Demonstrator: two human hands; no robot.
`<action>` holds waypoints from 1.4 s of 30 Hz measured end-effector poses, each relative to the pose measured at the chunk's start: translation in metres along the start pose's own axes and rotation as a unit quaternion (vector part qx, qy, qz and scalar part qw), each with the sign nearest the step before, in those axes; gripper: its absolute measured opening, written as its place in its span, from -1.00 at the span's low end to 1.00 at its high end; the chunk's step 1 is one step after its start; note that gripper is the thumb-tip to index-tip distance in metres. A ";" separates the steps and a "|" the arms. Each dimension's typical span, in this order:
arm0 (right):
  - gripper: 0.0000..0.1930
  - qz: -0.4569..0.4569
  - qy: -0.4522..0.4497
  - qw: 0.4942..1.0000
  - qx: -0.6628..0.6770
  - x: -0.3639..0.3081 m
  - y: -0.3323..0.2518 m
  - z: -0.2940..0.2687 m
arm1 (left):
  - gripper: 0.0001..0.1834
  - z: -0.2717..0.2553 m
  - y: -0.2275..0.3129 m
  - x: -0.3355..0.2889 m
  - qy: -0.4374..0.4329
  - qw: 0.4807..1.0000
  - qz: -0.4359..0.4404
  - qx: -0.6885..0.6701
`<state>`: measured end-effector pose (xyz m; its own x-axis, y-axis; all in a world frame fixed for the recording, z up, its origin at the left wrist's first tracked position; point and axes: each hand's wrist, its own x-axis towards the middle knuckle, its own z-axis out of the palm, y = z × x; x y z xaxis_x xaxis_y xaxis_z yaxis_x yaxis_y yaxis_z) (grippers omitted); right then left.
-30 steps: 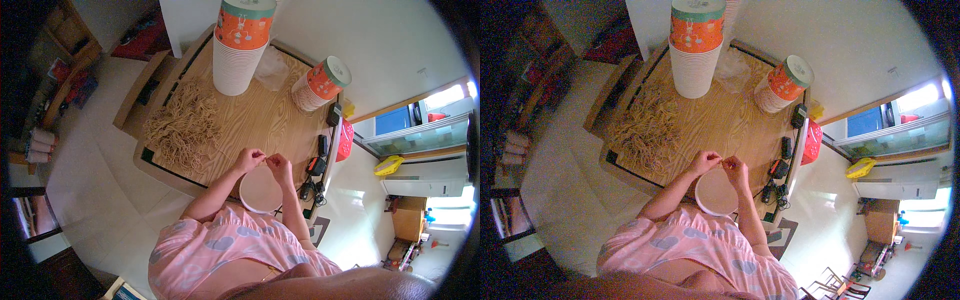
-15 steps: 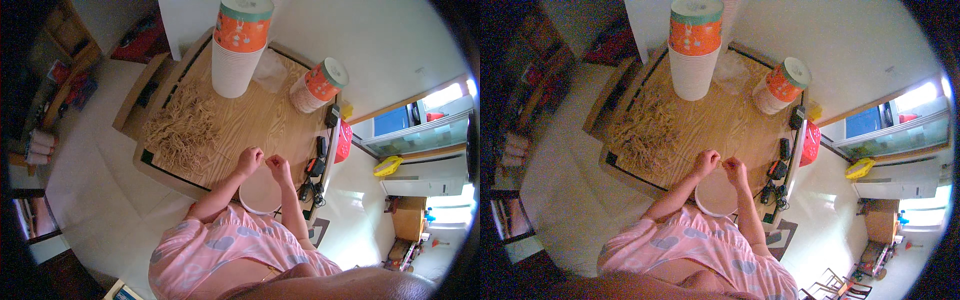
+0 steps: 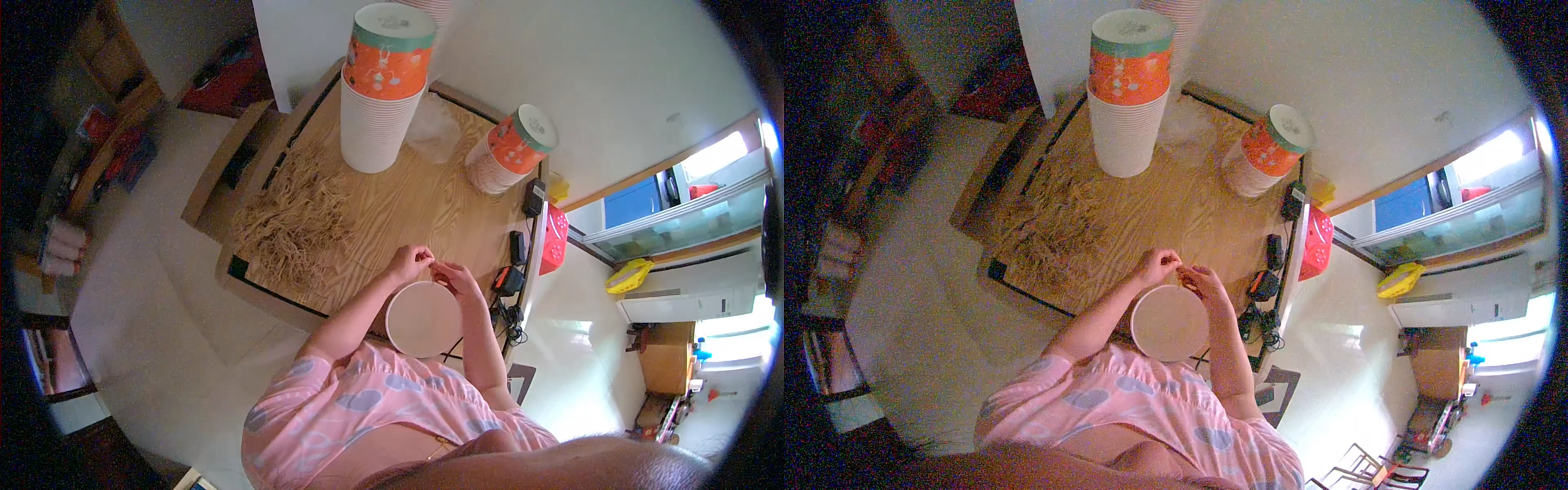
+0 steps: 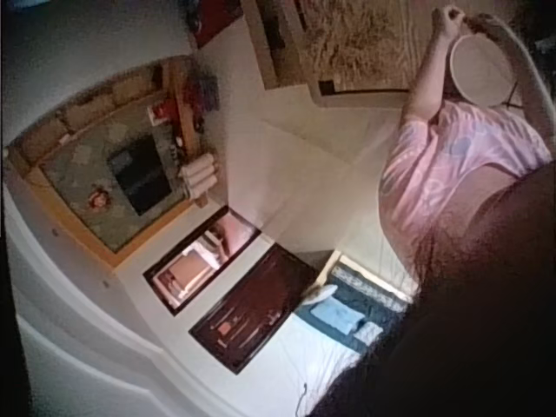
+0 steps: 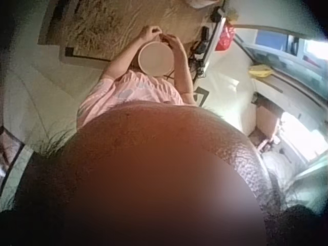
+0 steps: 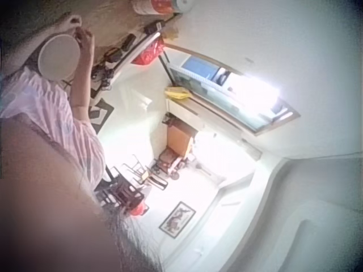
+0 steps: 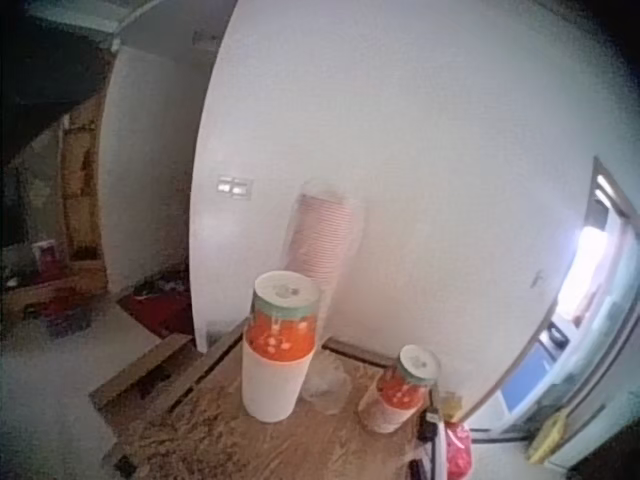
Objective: Unravelling a tangled mass of brown packaging filler and placing individual strands into a paper cup.
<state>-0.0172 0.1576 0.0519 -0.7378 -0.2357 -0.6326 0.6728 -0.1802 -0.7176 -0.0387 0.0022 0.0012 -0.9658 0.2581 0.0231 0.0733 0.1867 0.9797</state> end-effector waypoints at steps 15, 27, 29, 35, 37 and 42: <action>-0.87 -0.033 0.003 0.996 -0.079 -0.004 0.004 -0.006 | -0.93 -0.016 0.009 0.002 0.007 0.990 0.096 0.105; -0.87 0.009 0.010 0.994 -0.108 -0.017 0.008 -0.009 | -0.85 -0.025 -0.009 -0.009 0.060 0.967 0.191 0.160; -0.87 0.030 0.023 0.993 -0.111 -0.015 0.013 -0.010 | -0.84 -0.019 -0.005 -0.008 0.005 0.974 0.192 0.123; -0.82 -0.002 -0.010 1.000 -0.029 -0.029 0.012 0.003 | -0.87 -0.009 -0.010 -0.010 -0.152 0.987 -0.046 0.027; -0.79 -0.019 0.031 0.998 -0.045 -0.024 0.017 0.002 | -0.89 -0.006 -0.020 -0.011 -0.122 0.990 -0.067 0.027; -0.77 0.012 0.036 0.998 -0.059 -0.017 0.022 -0.010 | -0.93 -0.002 -0.013 -0.008 -0.122 0.990 -0.047 0.044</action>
<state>0.0095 0.1673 0.0436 -0.7267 -0.1690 -0.6658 0.6820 -0.0614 -0.7288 -0.0325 -0.0042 -0.0117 -0.8810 0.4555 -0.1278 0.0167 0.2999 0.9538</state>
